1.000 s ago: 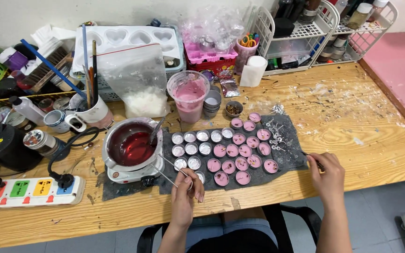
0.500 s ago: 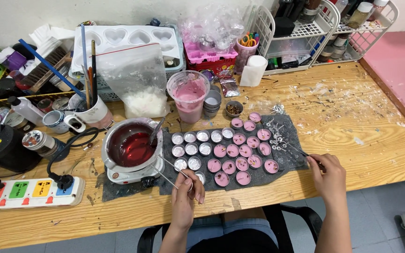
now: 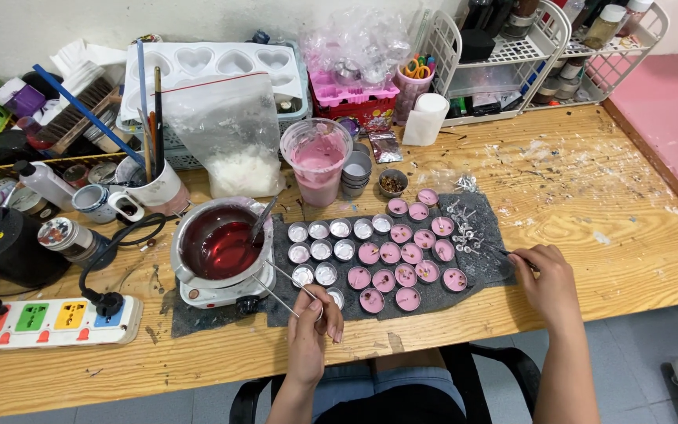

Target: Pouring melted wax from a pot into small candle containers using a spoon.

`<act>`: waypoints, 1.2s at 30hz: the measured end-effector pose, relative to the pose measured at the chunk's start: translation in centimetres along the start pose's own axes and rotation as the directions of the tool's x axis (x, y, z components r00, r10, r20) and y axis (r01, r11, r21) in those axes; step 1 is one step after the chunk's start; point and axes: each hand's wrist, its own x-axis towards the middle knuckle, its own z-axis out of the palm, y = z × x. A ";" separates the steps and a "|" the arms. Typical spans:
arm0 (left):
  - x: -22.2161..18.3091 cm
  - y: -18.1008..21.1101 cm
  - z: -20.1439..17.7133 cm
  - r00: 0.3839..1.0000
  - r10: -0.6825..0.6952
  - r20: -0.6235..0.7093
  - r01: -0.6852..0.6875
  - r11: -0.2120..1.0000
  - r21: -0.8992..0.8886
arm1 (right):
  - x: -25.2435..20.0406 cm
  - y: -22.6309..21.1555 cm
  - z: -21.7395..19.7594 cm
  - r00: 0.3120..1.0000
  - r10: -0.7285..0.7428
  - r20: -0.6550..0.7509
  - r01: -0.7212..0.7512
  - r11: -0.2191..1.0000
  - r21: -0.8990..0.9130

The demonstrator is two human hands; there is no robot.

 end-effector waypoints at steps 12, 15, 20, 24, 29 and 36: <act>0.0 -0.1 -0.3 0.999 0.009 0.031 -0.008 0.999 -0.035 | 1.3 -0.5 -2.1 0.960 -0.267 -0.086 0.251 0.954 -0.165; 0.2 -0.2 -0.4 0.998 0.021 0.051 -0.018 0.999 -0.045 | 1.6 -1.2 -3.4 0.949 -0.305 -0.084 0.278 0.930 -0.241; 0.3 -1.0 -0.8 0.993 0.033 0.114 -0.033 0.999 -0.003 | 1.7 -4.3 -5.0 0.937 -0.333 -0.101 0.306 0.927 -0.217; -0.1 -0.3 0.0 0.993 0.075 0.086 -0.071 0.996 -0.057 | 1.7 -6.6 -5.0 0.916 -0.388 -0.104 0.375 0.918 -0.127; -0.9 0.7 0.0 0.996 0.090 0.008 -0.090 0.996 -0.018 | 1.7 -7.6 -3.9 0.909 -0.403 -0.102 0.399 0.915 -0.060; -2.3 1.2 0.3 0.982 0.167 -0.093 -0.163 0.985 0.053 | 2.1 -8.8 -2.9 0.904 -0.419 -0.082 0.418 0.908 -0.027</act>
